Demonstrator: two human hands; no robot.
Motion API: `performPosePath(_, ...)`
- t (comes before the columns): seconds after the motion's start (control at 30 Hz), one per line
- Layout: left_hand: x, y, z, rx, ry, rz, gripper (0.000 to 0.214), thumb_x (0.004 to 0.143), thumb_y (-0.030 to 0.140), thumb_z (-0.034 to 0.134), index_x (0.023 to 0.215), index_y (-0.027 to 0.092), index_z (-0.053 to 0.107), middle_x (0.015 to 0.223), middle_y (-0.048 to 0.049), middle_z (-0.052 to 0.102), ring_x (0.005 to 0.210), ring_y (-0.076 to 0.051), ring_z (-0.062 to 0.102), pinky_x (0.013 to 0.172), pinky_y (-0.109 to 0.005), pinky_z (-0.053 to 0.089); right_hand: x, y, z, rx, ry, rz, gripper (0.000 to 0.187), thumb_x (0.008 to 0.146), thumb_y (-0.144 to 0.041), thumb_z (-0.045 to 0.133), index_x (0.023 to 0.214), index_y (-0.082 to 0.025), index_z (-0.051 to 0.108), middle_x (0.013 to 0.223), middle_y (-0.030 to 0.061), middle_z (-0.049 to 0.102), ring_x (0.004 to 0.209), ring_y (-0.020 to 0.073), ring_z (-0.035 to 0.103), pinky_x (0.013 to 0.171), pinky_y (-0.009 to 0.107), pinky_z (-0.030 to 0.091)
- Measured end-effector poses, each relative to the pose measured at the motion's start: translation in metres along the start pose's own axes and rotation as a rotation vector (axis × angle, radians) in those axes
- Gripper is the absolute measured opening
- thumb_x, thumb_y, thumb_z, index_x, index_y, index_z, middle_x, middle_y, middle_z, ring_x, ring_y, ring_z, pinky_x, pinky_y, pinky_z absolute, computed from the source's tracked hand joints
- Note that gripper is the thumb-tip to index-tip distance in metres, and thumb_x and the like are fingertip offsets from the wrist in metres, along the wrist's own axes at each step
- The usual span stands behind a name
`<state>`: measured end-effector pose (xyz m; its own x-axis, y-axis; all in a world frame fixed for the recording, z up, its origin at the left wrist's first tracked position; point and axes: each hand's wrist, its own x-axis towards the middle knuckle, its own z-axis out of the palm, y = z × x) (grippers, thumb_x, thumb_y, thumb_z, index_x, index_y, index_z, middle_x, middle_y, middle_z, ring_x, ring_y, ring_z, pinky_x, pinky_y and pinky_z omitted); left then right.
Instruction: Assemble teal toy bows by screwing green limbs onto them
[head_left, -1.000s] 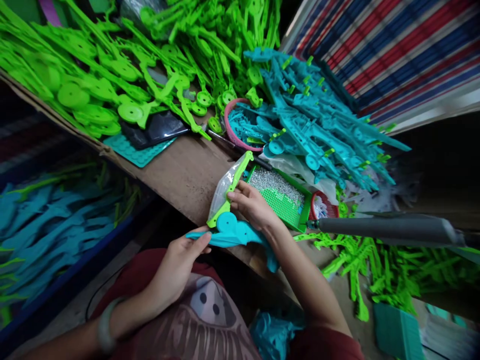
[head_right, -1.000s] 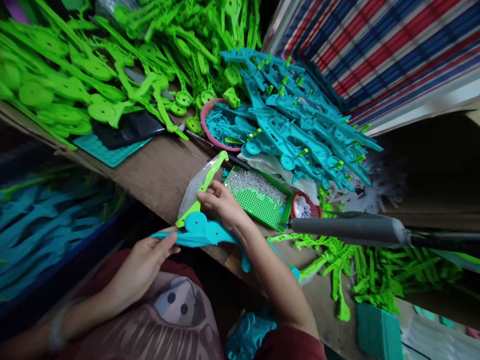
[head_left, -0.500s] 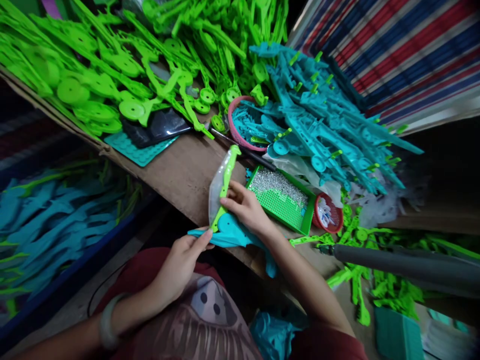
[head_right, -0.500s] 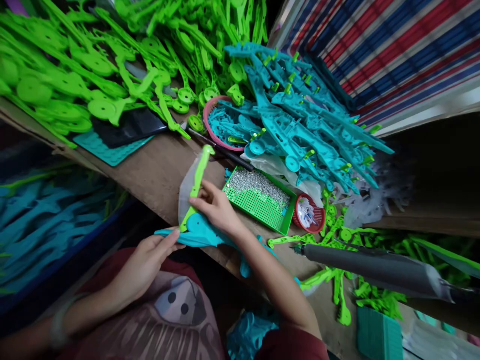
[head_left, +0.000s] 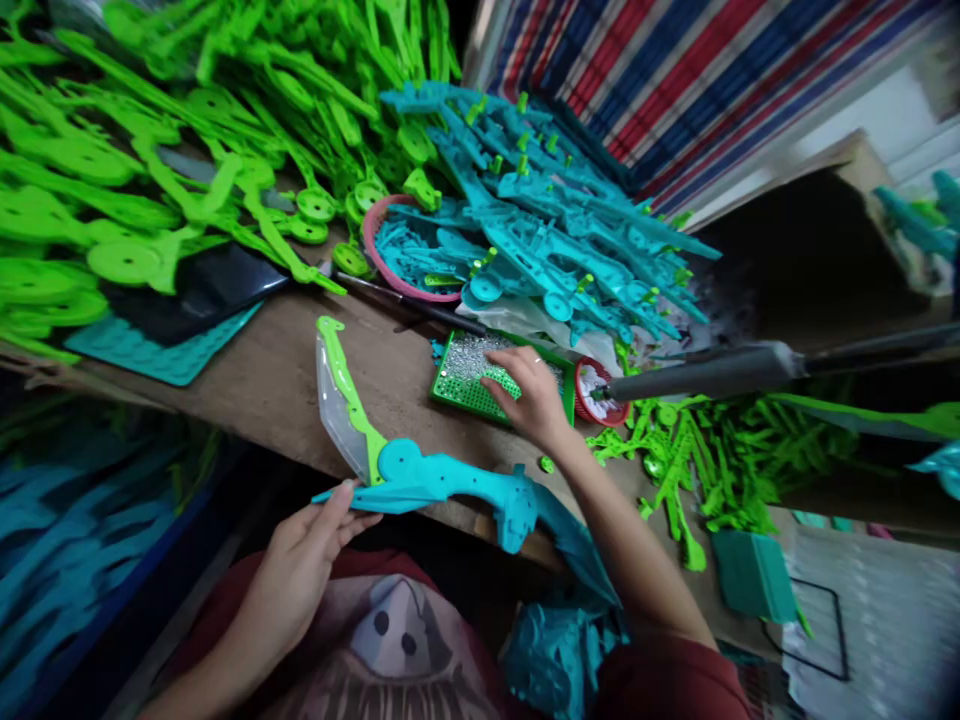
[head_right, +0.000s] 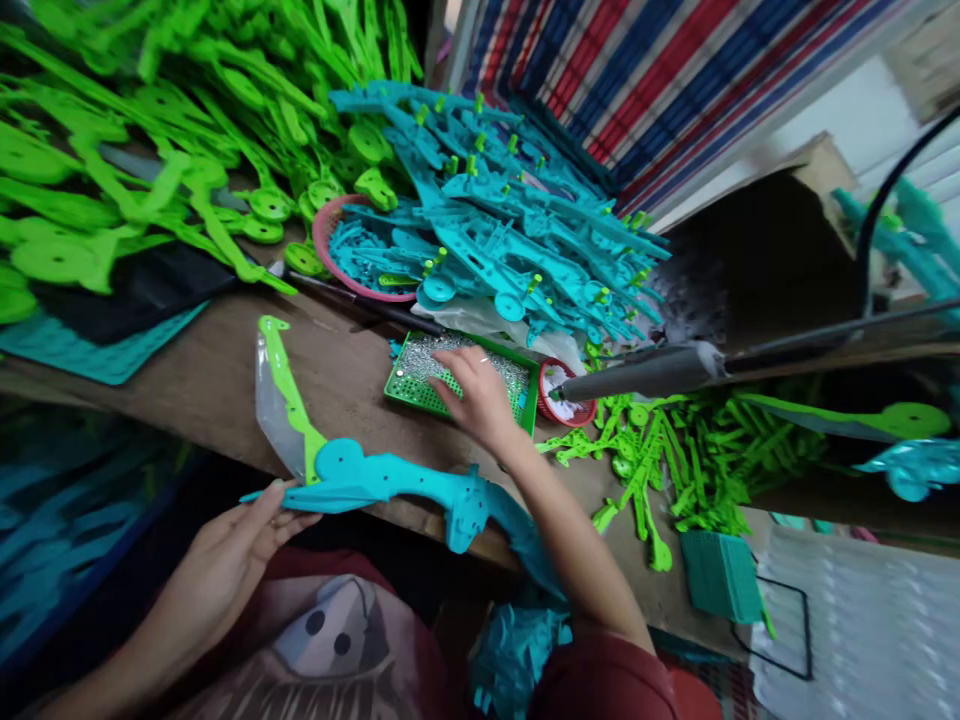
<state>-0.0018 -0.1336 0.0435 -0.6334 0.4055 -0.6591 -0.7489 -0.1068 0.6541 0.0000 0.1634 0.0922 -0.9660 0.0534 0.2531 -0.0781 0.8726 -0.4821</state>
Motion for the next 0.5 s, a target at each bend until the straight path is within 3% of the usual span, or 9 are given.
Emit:
performPosePath(0.07, 0.0, 0.0, 0.0, 0.001, -0.005, -0.036, 0.052, 0.065, 0.064, 0.084, 0.086, 0.017, 0.079, 0.099, -0.0093, 0.079, 0.103, -0.028, 0.072, 0.095, -0.038, 0.06, 0.002, 0.03, -0.008, -0.203, -0.065, -0.061, 0.055, 0.091, -0.047, 0.065, 0.137, -0.019, 0.055, 0.128, 0.0197, 0.059, 0.118, 0.0354, 0.054, 0.099, 0.059, 0.048)
performPosePath(0.17, -0.002, -0.002, 0.0, 0.036, 0.0, -0.09, 0.057, 0.063, 0.063, 0.086, 0.09, 0.014, 0.078, 0.102, -0.0113, 0.079, 0.104, -0.03, 0.072, 0.094, -0.04, 0.061, 0.013, 0.058, 0.004, -0.304, -0.195, -0.175, 0.086, 0.084, -0.065, 0.066, 0.15, -0.015, 0.04, 0.143, 0.0229, 0.045, 0.129, 0.0398, 0.045, 0.108, 0.063, 0.043)
performPosePath(0.27, -0.005, -0.007, -0.003, 0.064, 0.015, -0.106, 0.057, 0.065, 0.058, 0.086, 0.098, 0.014, 0.078, 0.111, -0.0128, 0.077, 0.111, -0.033, 0.069, 0.094, -0.043, 0.061, 0.03, 0.068, 0.021, -0.321, -0.185, -0.134, 0.068, 0.094, -0.062, 0.052, 0.146, -0.018, 0.046, 0.134, 0.0202, 0.051, 0.123, 0.0372, 0.05, 0.109, 0.065, 0.041)
performPosePath(0.37, -0.007, -0.01, -0.007, 0.032, 0.032, -0.137, 0.054, 0.065, 0.056, 0.087, 0.099, 0.014, 0.078, 0.119, -0.014, 0.075, 0.12, -0.035, 0.065, 0.094, -0.043, 0.061, 0.035, 0.067, 0.019, -0.262, -0.14, -0.059, 0.051, 0.097, -0.054, 0.05, 0.134, -0.02, 0.059, 0.118, 0.0179, 0.06, 0.111, 0.0344, 0.057, 0.102, 0.064, 0.047)
performPosePath(0.5, -0.011, -0.008, -0.01, -0.012, 0.022, -0.222, 0.056, 0.068, 0.056, 0.085, 0.106, 0.017, 0.075, 0.126, -0.0132, 0.072, 0.125, -0.035, 0.063, 0.087, -0.037, 0.063, -0.009, 0.059, -0.009, -0.088, -0.055, 0.037, 0.04, 0.085, -0.056, 0.067, 0.115, -0.03, 0.07, 0.097, 0.0111, 0.061, 0.1, 0.0326, 0.06, 0.096, 0.06, 0.05)
